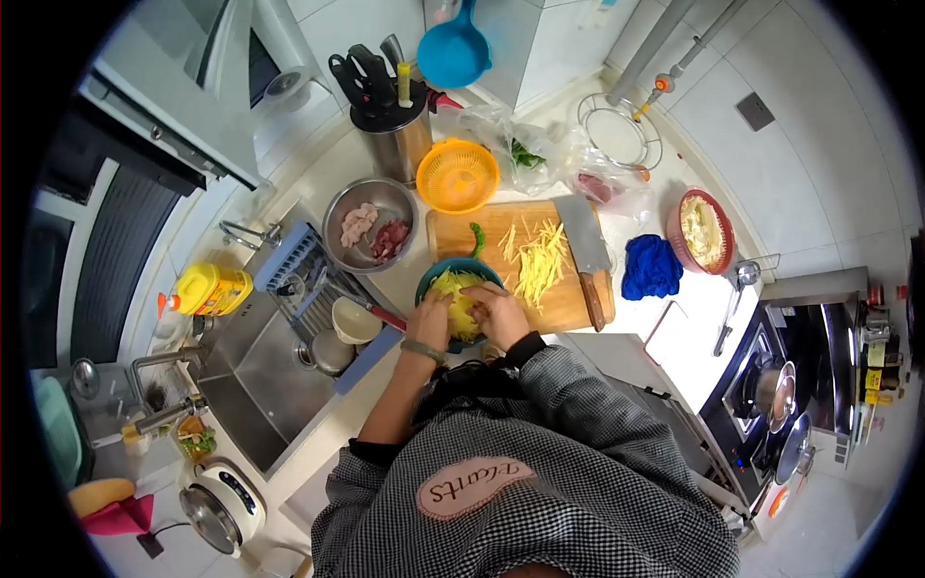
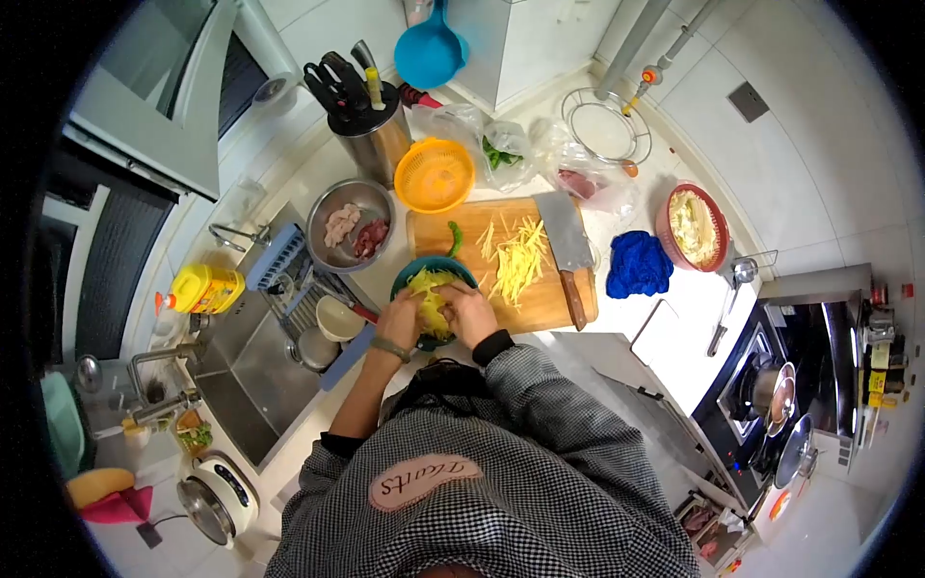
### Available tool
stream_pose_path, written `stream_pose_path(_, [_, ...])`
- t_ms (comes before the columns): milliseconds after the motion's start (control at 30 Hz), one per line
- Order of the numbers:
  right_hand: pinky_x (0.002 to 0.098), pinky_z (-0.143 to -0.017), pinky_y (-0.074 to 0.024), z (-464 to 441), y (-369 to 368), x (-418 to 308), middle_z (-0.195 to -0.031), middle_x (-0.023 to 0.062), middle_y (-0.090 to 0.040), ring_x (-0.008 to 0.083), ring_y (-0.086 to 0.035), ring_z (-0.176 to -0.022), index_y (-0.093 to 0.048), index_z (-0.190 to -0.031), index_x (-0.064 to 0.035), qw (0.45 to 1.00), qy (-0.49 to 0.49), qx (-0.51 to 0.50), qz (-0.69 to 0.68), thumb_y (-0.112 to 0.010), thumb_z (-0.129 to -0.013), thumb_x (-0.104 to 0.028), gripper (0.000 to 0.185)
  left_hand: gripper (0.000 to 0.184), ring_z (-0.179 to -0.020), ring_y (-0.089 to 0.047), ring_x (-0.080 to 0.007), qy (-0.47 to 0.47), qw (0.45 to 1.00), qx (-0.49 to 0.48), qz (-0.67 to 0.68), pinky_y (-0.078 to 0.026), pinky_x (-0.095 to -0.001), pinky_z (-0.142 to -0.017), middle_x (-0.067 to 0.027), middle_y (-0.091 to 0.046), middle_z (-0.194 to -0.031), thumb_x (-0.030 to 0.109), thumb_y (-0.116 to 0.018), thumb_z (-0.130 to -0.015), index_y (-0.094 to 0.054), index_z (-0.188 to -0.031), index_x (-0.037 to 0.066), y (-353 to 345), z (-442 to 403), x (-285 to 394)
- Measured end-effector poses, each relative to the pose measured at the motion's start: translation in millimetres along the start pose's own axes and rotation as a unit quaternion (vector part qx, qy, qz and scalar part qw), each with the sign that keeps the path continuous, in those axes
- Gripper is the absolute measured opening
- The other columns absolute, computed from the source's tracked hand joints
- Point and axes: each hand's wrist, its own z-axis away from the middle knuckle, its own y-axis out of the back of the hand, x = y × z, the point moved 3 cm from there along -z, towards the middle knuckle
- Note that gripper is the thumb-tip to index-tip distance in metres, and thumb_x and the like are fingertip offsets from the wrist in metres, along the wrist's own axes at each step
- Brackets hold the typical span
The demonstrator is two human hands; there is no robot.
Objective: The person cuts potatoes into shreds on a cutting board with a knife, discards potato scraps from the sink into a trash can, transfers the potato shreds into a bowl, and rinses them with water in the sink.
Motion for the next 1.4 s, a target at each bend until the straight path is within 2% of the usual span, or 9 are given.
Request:
stream_pose_path(100, [0.0367, -0.078, -0.0503, 1, 19, 14, -0.098, 0.0161, -0.062, 0.0320, -0.061, -0.092, -0.064, -0.106, -0.0043, 0.997, 0.025, 0.071, -0.016, -0.052, -0.071, 0.013, 0.041, 0.033, -0.094, -0.059, -0.0318, -0.036, 0.999, 0.032, -0.023, -0.050, -0.0431, -0.077, -0.0144, -0.063, -0.097, 0.004, -0.056, -0.081, -0.061, -0.113, 0.004, -7, 7, 5])
stream_pose_path(200, [0.0369, -0.087, -0.0472, -15, 48, 65, -0.109, 0.0197, -0.059, 0.0329, -0.059, -0.100, -0.057, -0.118, -0.0047, 0.987, -0.058, 0.150, 0.024, -0.051, -0.073, 0.011, 0.048, 0.035, -0.095, -0.058, -0.0300, -0.124, 0.981, 0.040, -0.142, -0.050, -0.0440, -0.077, -0.0158, -0.057, -0.111, 0.002, -0.056, -0.081, -0.059, -0.115, 0.005, -6, 9, 4])
stream_pose_path(367, [0.0438, -0.102, -0.0350, -56, 67, 161, -0.134, 0.0229, -0.041, 0.0415, -0.039, -0.122, -0.047, -0.127, -0.0009, 0.964, -0.076, 0.187, 0.173, -0.049, -0.084, -0.007, 0.043, 0.037, -0.097, -0.058, -0.0332, -0.047, 0.996, 0.061, -0.036, -0.050, -0.0435, -0.079, -0.0146, -0.056, -0.114, 0.002, -0.056, -0.082, -0.057, -0.118, 0.008, -6, 11, 0])
stream_pose_path(800, [0.0434, -0.099, -0.0319, -84, 49, 137, -0.127, 0.0120, -0.049, 0.0317, -0.046, -0.114, -0.054, -0.119, -0.0083, 0.973, 0.037, 0.081, 0.212, -0.052, -0.079, -0.009, 0.040, 0.023, -0.090, -0.057, -0.0323, 0.006, 0.990, 0.061, 0.123, -0.048, -0.0412, -0.077, -0.0118, -0.058, -0.098, 0.003, -0.065, -0.073, -0.063, -0.095, 0.005, -2, 14, -4])
stream_pose_path(933, [0.0457, -0.101, -0.0301, -40, 36, 132, -0.120, 0.0103, -0.056, 0.0294, -0.050, -0.114, -0.061, -0.109, -0.0101, 0.959, 0.134, -0.015, 0.251, -0.054, -0.072, -0.002, 0.038, 0.024, -0.089, -0.055, -0.0297, -0.038, 0.995, 0.083, -0.043, -0.046, -0.0391, -0.080, -0.0105, -0.056, -0.098, 0.009, -0.070, -0.071, -0.063, -0.093, 0.006, 7, 14, 1])
stream_pose_path(1067, [0.0457, -0.096, -0.0365, 0, 81, 117, -0.112, 0.0111, -0.058, 0.0312, -0.051, -0.110, -0.062, -0.105, -0.0112, 0.978, 0.035, 0.145, 0.148, -0.057, -0.073, -0.003, 0.034, 0.025, -0.088, -0.054, -0.0285, -0.036, 0.990, 0.133, -0.018, -0.045, -0.0378, -0.081, -0.0093, -0.056, -0.096, 0.013, -0.071, -0.073, -0.062, -0.096, 0.008, 18, 12, 16])
stream_pose_path(1200, [0.0448, -0.087, -0.0417, 51, 105, 156, -0.101, 0.0160, -0.055, 0.0372, -0.051, -0.096, -0.054, -0.113, -0.0072, 0.893, -0.151, 0.305, 0.295, -0.066, -0.070, -0.010, 0.045, 0.023, -0.089, -0.055, -0.0302, -0.083, 0.980, 0.139, 0.119, -0.046, -0.0387, -0.081, -0.0091, -0.053, -0.099, 0.013, -0.067, -0.078, -0.061, -0.099, 0.006, 5, -9, 45])
stream_pose_path(1333, [0.0476, -0.091, -0.0397, 70, 107, 188, -0.118, 0.0191, -0.049, 0.0400, -0.049, -0.105, -0.050, -0.117, -0.0066, 0.931, -0.225, 0.196, 0.212, -0.066, -0.071, -0.012, 0.049, 0.026, -0.085, -0.059, -0.0263, -0.108, 0.917, 0.020, 0.383, -0.047, -0.0338, -0.078, -0.0137, -0.052, -0.107, 0.009, -0.058, -0.088, -0.056, -0.113, 0.002, -42, -23, 102])
stream_pose_path(1400, [0.0468, -0.090, -0.0417, 71, 112, 189, -0.115, 0.0212, -0.052, 0.0409, -0.051, -0.104, -0.049, -0.119, -0.0053, 0.928, -0.197, 0.198, 0.245, -0.065, -0.072, -0.011, 0.050, 0.031, -0.092, -0.057, -0.0287, -0.124, 0.936, 0.042, 0.328, -0.045, -0.0363, -0.085, -0.0161, -0.051, -0.114, 0.010, -0.053, -0.090, -0.051, -0.120, 0.002, -69, -33, 119])
